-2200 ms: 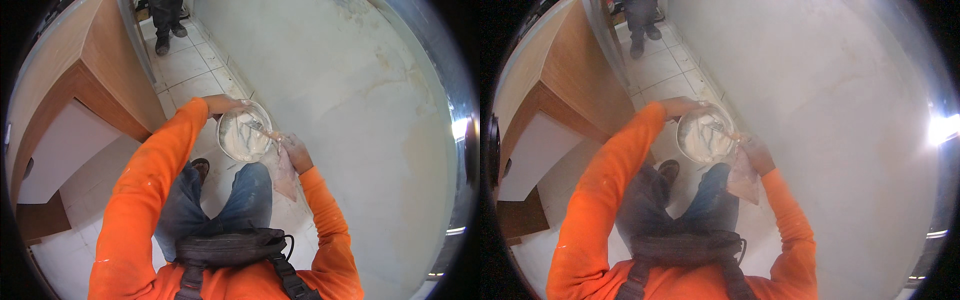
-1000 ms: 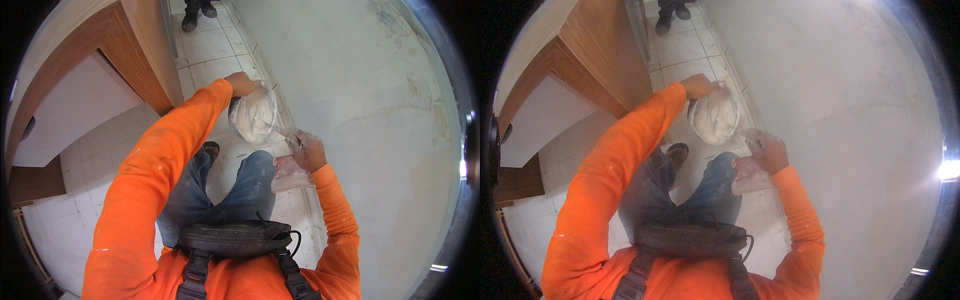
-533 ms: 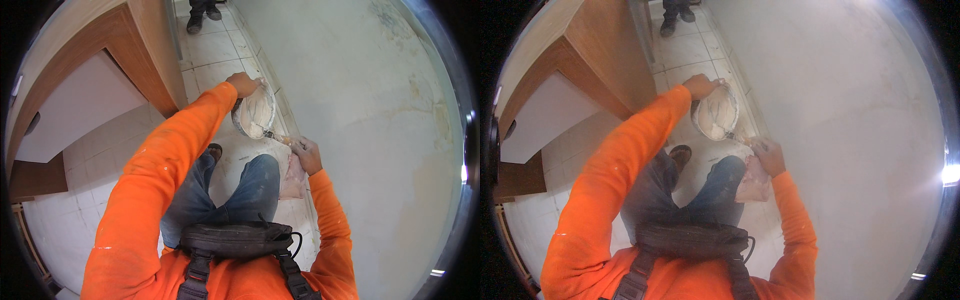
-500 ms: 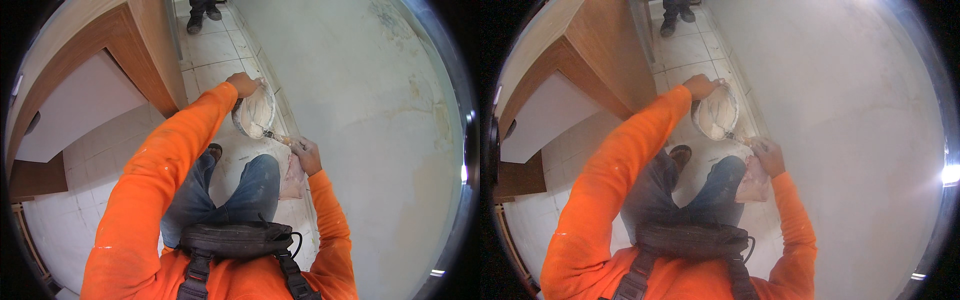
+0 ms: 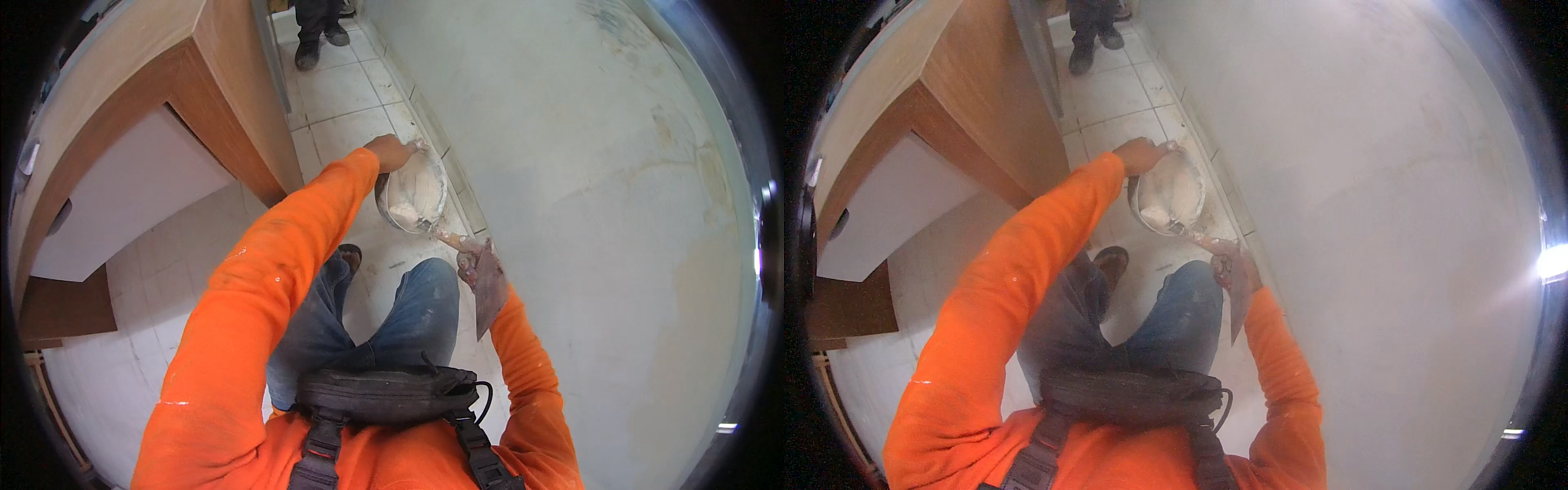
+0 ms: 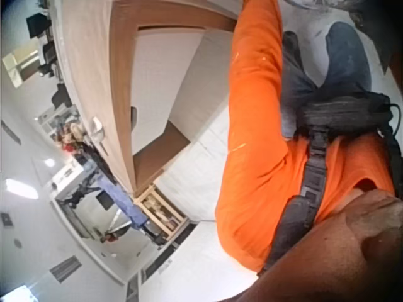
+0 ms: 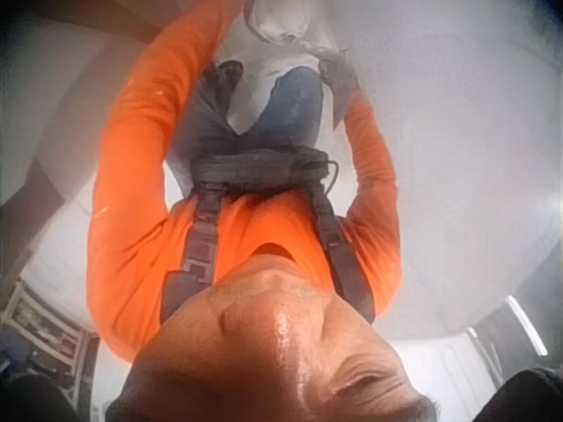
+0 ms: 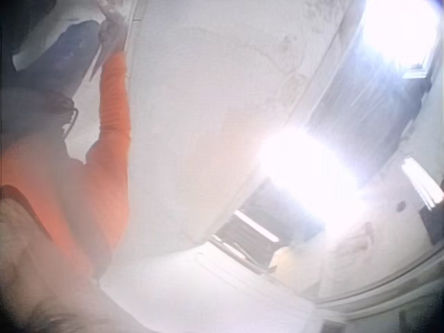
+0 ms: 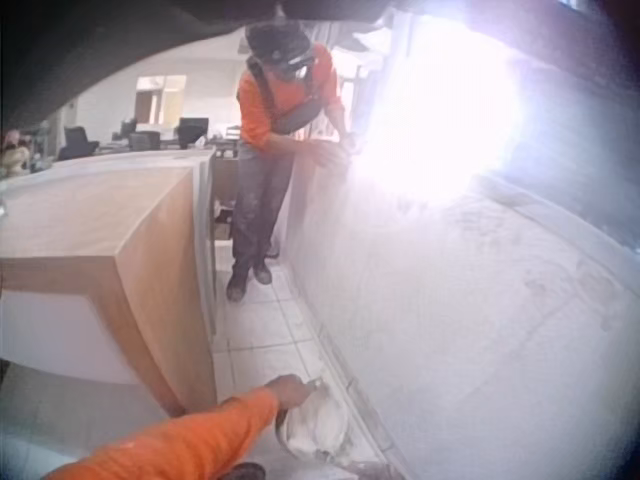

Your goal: The person applies a substance to a wall using a putty knife and a scraper, then stands and uses the tools to smooth the material along a different section of the wall.

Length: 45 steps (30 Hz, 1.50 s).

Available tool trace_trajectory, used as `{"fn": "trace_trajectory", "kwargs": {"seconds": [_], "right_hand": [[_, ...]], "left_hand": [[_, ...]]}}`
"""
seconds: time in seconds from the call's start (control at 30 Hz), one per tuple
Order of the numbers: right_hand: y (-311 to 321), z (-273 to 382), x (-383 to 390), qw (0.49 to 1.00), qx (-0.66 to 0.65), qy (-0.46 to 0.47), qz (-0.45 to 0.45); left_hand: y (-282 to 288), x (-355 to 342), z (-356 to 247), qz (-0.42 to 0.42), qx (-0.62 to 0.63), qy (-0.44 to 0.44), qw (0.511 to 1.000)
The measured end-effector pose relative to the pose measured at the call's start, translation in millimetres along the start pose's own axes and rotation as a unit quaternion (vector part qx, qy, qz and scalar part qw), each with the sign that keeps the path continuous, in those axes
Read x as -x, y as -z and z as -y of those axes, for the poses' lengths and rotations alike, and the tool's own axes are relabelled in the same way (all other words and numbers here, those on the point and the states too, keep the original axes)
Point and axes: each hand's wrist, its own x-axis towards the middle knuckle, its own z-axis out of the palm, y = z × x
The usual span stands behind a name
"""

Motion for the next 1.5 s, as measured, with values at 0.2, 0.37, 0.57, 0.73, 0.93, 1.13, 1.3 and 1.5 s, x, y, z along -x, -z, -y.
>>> {"fn": "trace_trajectory", "kwargs": {"seconds": [0.2, 0.37, 0.57, 0.73, 0.93, 1.13, 1.3, 1.5], "right_hand": [[13, -9, 13, 0.977, -0.187, 0.055, -0.088], [50, -42, 20, 0.963, -0.226, 0.101, -0.108], [57, -67, 71, 0.941, -0.225, 0.084, -0.238], [28, -69, 60, 0.939, -0.265, 0.095, -0.201], [50, -50, 13, 0.919, -0.289, 0.194, -0.186], [96, -78, -48, 0.872, -0.373, 0.295, -0.114], [67, -50, -85, 0.903, -0.365, 0.213, 0.077], [-31, 30, -48, 0.879, -0.437, 0.180, 0.066]], "left_hand": [[-17, -41, 38, 0.093, -0.007, 0.005, 0.996], [-102, -78, 114, 0.104, -0.328, -0.063, 0.937], [-253, -52, 154, 0.136, -0.272, -0.057, 0.951], [-238, -73, 205, 0.192, -0.410, -0.196, 0.870], [-206, -70, 63, 0.155, -0.418, -0.348, 0.824], [-132, 18, -70, 0.121, -0.159, -0.378, 0.904], [-68, 42, -59, 0.184, 0.141, -0.196, 0.953], [-64, 41, -73, 0.148, 0.221, -0.247, 0.932]]}}
